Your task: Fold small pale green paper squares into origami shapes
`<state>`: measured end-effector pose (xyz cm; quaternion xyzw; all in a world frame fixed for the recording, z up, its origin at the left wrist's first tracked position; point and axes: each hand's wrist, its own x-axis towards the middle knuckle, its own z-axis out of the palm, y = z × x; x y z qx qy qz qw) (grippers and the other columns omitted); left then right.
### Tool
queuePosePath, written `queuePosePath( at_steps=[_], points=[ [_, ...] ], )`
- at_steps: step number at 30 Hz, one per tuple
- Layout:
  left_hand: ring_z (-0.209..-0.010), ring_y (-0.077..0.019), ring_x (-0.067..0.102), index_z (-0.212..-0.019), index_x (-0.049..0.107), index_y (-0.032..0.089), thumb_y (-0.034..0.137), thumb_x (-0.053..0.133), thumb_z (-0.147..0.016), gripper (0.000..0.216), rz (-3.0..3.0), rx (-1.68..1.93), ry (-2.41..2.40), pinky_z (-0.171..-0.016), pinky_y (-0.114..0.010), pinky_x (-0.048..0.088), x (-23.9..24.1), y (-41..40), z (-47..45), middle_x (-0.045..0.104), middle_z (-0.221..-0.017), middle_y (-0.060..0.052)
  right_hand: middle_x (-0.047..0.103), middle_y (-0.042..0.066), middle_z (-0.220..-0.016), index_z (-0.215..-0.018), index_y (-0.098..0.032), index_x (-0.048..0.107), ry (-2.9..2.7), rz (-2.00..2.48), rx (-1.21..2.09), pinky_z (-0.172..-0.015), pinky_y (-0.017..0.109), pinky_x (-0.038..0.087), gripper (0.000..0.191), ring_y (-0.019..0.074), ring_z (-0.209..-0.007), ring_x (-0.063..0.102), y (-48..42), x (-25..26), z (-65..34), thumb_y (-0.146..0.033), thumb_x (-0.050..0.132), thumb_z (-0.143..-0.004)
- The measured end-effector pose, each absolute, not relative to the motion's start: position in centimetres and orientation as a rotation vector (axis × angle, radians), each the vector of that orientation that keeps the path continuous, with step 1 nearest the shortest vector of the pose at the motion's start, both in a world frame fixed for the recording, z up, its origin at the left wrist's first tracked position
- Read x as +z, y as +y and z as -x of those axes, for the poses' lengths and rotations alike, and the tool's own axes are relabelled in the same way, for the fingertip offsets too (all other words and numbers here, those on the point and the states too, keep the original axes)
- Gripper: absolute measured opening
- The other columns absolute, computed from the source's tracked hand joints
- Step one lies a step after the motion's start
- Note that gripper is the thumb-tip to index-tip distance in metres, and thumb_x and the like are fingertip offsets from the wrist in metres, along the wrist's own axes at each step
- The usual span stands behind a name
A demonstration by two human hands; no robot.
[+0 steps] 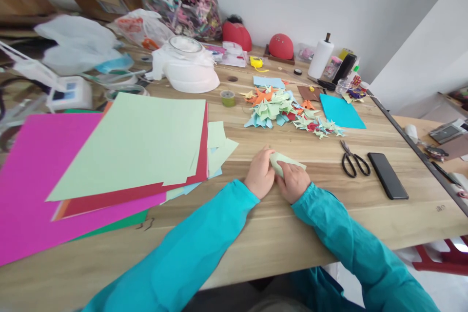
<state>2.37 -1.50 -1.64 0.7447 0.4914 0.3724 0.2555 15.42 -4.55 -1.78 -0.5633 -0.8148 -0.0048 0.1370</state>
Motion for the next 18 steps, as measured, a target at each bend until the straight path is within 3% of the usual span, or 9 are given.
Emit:
queuePosePath(
  at_steps=[3, 7, 13, 16, 18],
  points=[
    [-0.126, -0.0226, 0.029, -0.113, 0.039, 0.017, 0.008, 0.038, -0.064, 0.049, -1.743, 1.120, 1.250, -0.097, -0.041, 0.036, -1.3, -1.6, -2.3, 0.036, -0.133, -0.011, 0.062, 0.011, -0.097, -0.111, -0.010, 0.048, -2.343, 1.625, -0.006, -0.080, 0.030, 0.040, 0.035, 0.0201, -0.090, 0.056, -4.6, -1.9, -15.4, -0.028, 0.042, -0.081],
    [-0.121, -0.0212, 0.037, -0.116, 0.033, 0.022, 0.010, 0.038, -0.069, 0.050, -1.396, 1.155, 1.122, -0.086, -0.035, 0.046, -0.8, -1.5, -2.0, 0.038, -0.132, -0.009, 0.062, 0.011, -0.095, -0.107, -0.011, 0.048, -2.325, 1.618, 0.001, -0.078, 0.031, 0.040, 0.032, 0.0203, -0.087, 0.056, -4.7, -1.8, -15.4, -0.027, 0.044, -0.080],
    [-0.116, -0.0223, 0.043, -0.112, 0.037, 0.022, 0.012, 0.044, -0.069, 0.045, -1.066, 1.173, 1.093, -0.078, -0.033, 0.051, -0.6, -1.3, -2.0, 0.030, -0.137, -0.010, 0.062, 0.009, -0.082, -0.103, -0.010, 0.046, -2.279, 1.612, 0.018, -0.073, 0.030, 0.041, 0.030, 0.0204, -0.080, 0.057, -4.7, -1.8, -15.4, -0.027, 0.044, -0.078],
    [-0.107, -0.0220, 0.051, -0.110, 0.041, 0.019, 0.017, 0.051, -0.068, 0.043, -0.942, 1.171, 1.106, -0.076, -0.034, 0.052, -0.5, -1.3, -2.5, 0.036, -0.133, -0.013, 0.060, 0.006, -0.072, -0.101, -0.010, 0.045, -2.236, 1.595, 0.032, -0.068, 0.028, 0.041, 0.029, 0.0184, -0.070, 0.056, -4.7, -2.0, -15.4, -0.026, 0.044, -0.078],
    [-0.093, -0.0196, 0.058, -0.105, 0.047, 0.017, 0.020, 0.055, -0.067, 0.039, -0.916, 1.114, 1.034, -0.072, -0.033, 0.052, -0.4, -1.4, -2.7, 0.050, -0.120, -0.012, 0.057, 0.003, -0.065, -0.095, -0.011, 0.044, -2.198, 1.562, 0.074, -0.062, 0.026, 0.040, 0.024, 0.0161, -0.062, 0.054, -4.6, -2.1, -15.4, -0.026, 0.044, -0.077]
  ],
)
